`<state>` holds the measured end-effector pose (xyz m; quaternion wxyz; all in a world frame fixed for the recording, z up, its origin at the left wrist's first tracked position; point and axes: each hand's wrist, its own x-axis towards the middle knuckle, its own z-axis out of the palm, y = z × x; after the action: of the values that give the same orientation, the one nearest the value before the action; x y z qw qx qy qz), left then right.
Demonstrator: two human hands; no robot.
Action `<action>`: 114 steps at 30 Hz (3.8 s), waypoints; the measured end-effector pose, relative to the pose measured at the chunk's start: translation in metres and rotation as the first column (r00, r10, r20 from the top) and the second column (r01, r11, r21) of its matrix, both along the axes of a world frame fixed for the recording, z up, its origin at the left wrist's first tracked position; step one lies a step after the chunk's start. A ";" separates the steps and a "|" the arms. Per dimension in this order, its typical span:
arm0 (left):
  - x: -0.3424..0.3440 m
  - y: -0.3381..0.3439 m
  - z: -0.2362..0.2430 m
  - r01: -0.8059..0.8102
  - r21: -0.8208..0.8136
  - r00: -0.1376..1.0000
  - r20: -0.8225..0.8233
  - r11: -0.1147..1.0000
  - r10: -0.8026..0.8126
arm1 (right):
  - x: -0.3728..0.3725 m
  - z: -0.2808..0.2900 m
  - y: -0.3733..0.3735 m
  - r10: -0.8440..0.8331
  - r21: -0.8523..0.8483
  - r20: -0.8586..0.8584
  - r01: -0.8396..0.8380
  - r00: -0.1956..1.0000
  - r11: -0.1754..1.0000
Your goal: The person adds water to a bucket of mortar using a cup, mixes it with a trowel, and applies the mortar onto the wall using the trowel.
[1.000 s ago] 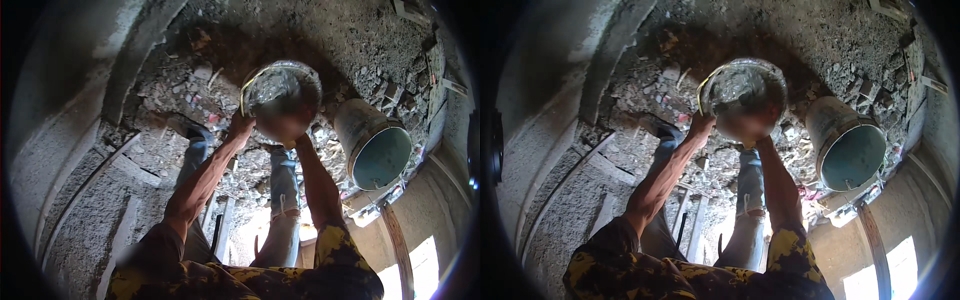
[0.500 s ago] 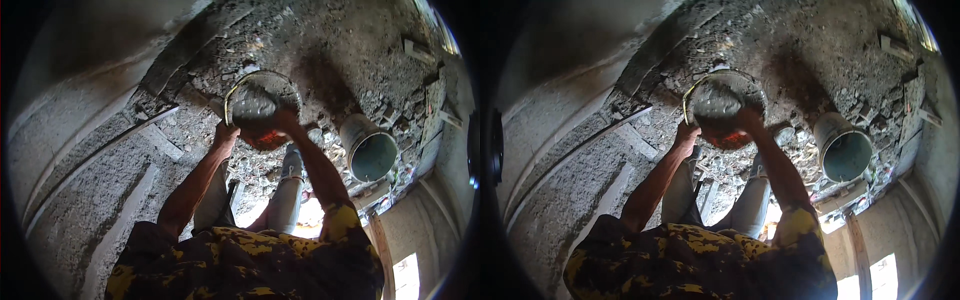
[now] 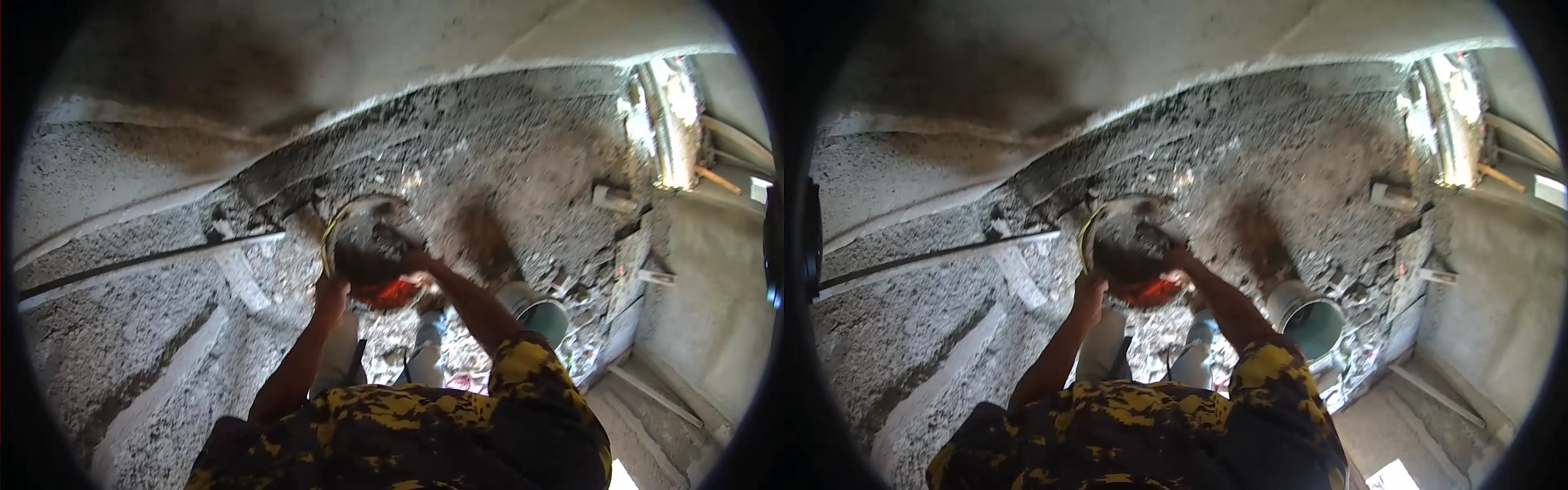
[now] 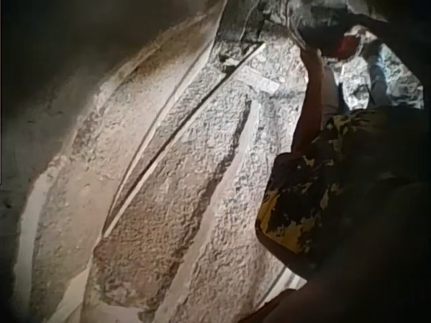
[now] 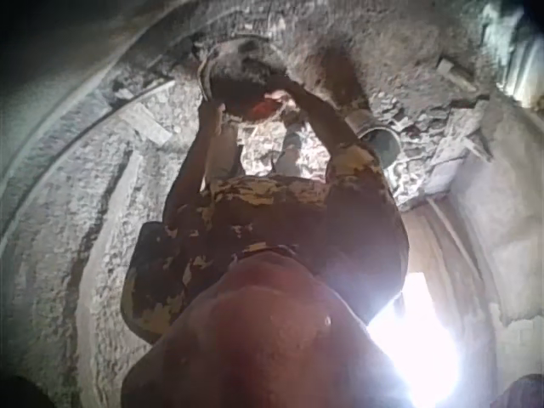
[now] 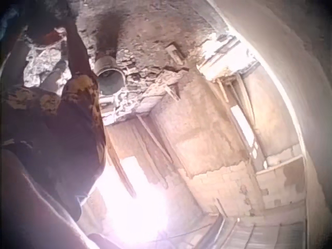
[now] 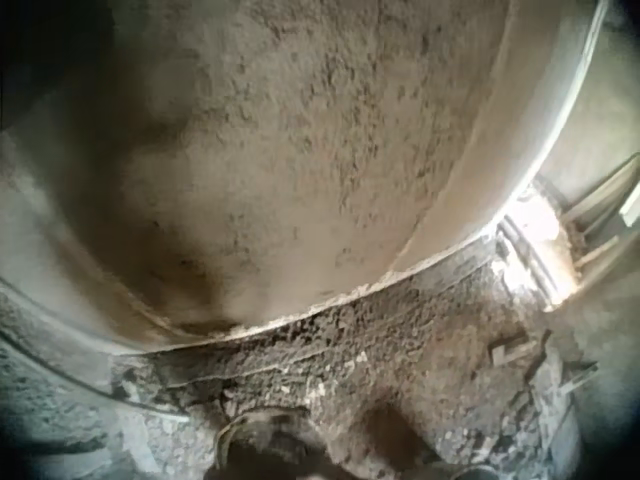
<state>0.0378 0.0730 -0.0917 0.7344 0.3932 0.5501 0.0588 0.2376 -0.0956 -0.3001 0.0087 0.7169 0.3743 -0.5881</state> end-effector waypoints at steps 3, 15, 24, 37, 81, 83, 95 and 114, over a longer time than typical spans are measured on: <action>-0.038 0.022 0.023 -0.066 0.070 0.996 -0.056 0.995 0.070 | -0.033 0.092 0.062 0.346 0.243 -0.123 -0.310 0.930 0.919; -0.022 0.054 0.082 -0.292 0.002 0.948 -0.130 0.956 0.290 | 0.041 0.255 0.165 0.480 0.535 0.324 -0.577 0.815 0.617; 0.070 0.010 0.125 -0.512 0.028 0.858 -0.041 0.859 0.513 | 0.114 0.302 0.197 0.711 0.622 0.333 -0.711 0.620 0.329; 0.209 -0.059 0.176 -0.825 0.070 0.537 -0.217 0.561 0.816 | 0.236 0.248 0.232 0.989 0.170 -0.148 -0.985 0.008 0.033; 0.123 -0.330 0.211 -0.997 0.047 -0.053 0.185 -0.063 0.981 | 0.045 0.341 0.032 0.778 0.499 0.581 -0.651 -0.239 -0.572; 0.134 -0.350 0.222 -0.997 0.071 -0.029 0.108 -0.037 0.994 | 0.020 0.410 0.045 0.795 0.402 0.500 -0.720 -0.344 -0.565; 0.114 -0.364 0.205 -0.983 -0.082 -0.176 0.191 -0.163 0.966 | -0.048 0.340 0.011 0.779 0.271 0.537 -0.808 -0.324 -0.523; 0.102 -0.380 0.209 -0.964 0.033 -0.250 0.234 -0.265 0.939 | -0.011 0.344 0.035 0.969 0.394 -0.126 -0.907 -0.214 -0.149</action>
<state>0.1394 -0.3070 0.1173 0.3882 -0.1238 0.5929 0.6946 0.2264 -0.0608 0.0442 0.3190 0.0487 0.8211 -0.4708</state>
